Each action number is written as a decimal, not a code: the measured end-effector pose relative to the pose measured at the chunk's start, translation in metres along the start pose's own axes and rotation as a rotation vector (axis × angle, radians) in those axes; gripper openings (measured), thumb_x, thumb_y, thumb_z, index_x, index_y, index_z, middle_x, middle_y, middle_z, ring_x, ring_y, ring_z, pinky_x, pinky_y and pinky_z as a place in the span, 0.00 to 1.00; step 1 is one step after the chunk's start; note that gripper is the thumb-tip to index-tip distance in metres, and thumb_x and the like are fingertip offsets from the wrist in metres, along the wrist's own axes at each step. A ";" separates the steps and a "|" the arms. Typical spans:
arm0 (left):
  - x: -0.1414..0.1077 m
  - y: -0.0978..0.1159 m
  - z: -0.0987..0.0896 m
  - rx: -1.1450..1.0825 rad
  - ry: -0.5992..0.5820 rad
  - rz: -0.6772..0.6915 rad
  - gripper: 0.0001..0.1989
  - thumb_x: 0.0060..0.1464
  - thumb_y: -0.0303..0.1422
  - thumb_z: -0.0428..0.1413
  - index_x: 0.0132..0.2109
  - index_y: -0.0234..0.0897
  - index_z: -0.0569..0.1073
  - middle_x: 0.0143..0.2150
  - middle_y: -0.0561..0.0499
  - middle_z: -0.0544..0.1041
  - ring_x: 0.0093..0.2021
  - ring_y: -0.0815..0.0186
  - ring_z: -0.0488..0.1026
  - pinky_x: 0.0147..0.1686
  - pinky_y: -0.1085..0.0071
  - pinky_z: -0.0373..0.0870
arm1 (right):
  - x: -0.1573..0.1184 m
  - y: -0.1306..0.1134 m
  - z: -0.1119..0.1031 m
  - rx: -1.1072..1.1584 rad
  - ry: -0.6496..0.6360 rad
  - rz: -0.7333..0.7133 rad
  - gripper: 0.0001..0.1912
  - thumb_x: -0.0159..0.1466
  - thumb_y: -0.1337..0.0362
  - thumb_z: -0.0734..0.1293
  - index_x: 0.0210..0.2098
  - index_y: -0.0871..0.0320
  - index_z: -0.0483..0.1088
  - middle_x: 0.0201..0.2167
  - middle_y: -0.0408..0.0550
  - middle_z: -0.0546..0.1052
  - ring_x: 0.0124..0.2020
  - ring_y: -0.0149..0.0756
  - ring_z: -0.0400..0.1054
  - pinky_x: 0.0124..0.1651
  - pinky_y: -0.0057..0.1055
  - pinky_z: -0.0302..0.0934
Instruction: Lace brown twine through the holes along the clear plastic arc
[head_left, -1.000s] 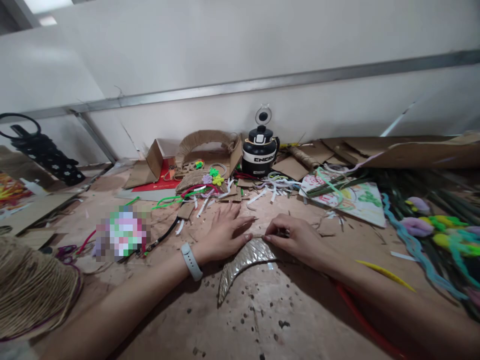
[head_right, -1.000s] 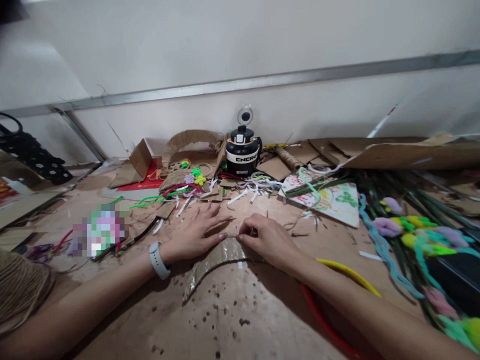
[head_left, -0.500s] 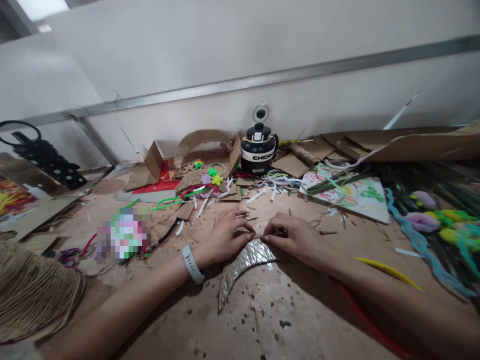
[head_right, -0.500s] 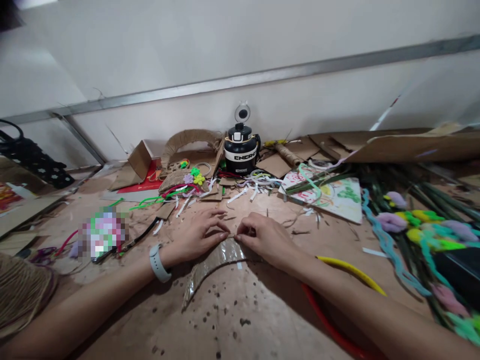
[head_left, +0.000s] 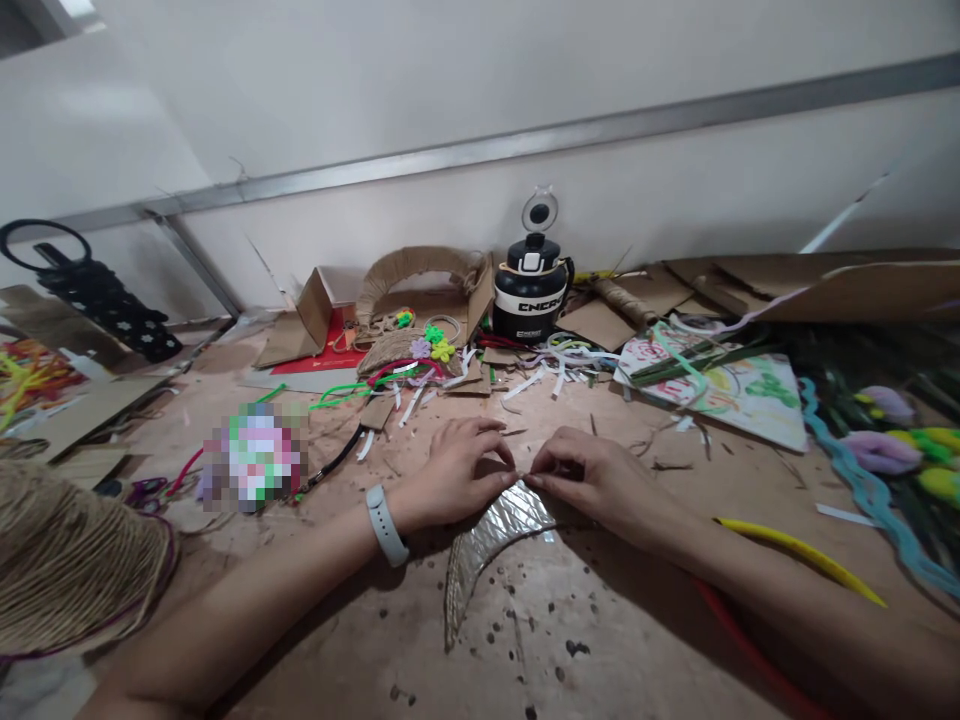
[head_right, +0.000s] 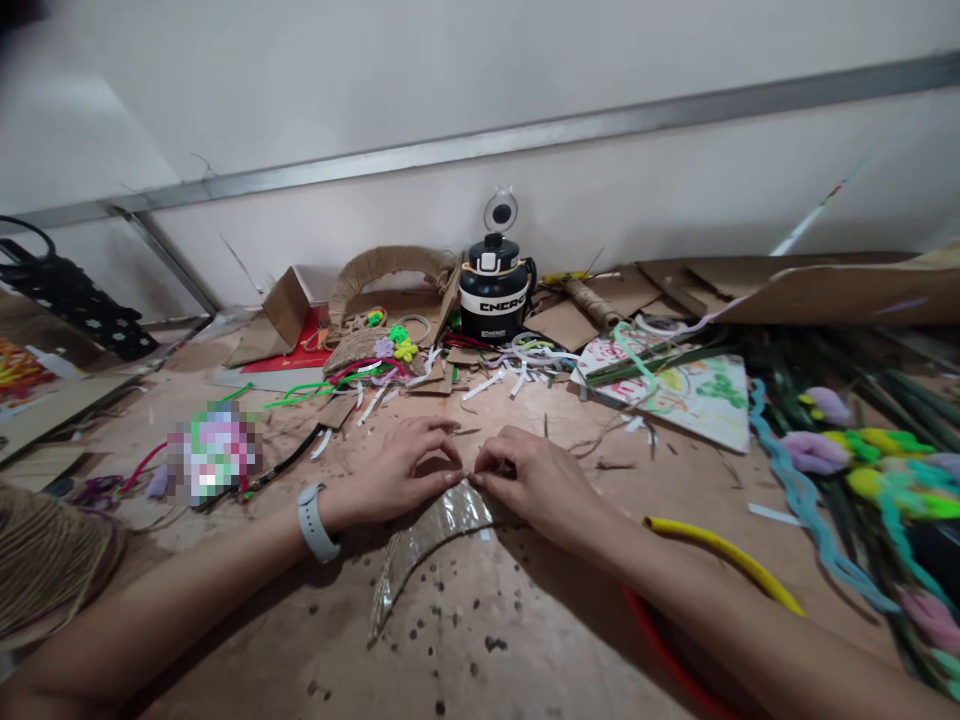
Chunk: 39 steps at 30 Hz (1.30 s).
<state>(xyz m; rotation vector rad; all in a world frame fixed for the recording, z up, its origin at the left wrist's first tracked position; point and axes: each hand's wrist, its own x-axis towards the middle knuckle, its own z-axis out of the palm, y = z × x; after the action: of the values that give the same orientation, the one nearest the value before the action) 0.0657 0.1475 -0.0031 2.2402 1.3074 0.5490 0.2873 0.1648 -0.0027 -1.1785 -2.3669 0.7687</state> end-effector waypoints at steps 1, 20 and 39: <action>0.001 0.000 0.000 -0.004 -0.006 -0.020 0.07 0.58 0.37 0.59 0.42 0.42 0.77 0.62 0.45 0.67 0.65 0.54 0.60 0.64 0.52 0.54 | 0.000 0.000 0.000 0.002 0.000 0.001 0.06 0.63 0.60 0.67 0.32 0.55 0.74 0.32 0.46 0.74 0.34 0.36 0.68 0.37 0.32 0.59; -0.011 0.010 -0.005 0.020 0.012 0.007 0.04 0.54 0.34 0.62 0.37 0.40 0.77 0.60 0.44 0.68 0.64 0.54 0.60 0.65 0.53 0.53 | -0.003 -0.003 -0.002 0.046 -0.034 -0.017 0.09 0.63 0.57 0.67 0.32 0.55 0.76 0.33 0.48 0.75 0.35 0.37 0.69 0.38 0.32 0.60; -0.013 0.007 -0.002 0.015 -0.079 0.006 0.12 0.60 0.43 0.57 0.42 0.40 0.74 0.64 0.41 0.64 0.68 0.51 0.55 0.67 0.40 0.33 | -0.008 -0.002 -0.012 -0.108 -0.121 -0.087 0.05 0.63 0.62 0.68 0.32 0.55 0.73 0.33 0.46 0.74 0.34 0.35 0.68 0.37 0.31 0.59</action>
<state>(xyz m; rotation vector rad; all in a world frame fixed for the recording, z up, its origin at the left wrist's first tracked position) 0.0637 0.1334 0.0010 2.2551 1.2697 0.4498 0.2970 0.1612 0.0077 -1.0906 -2.5695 0.7089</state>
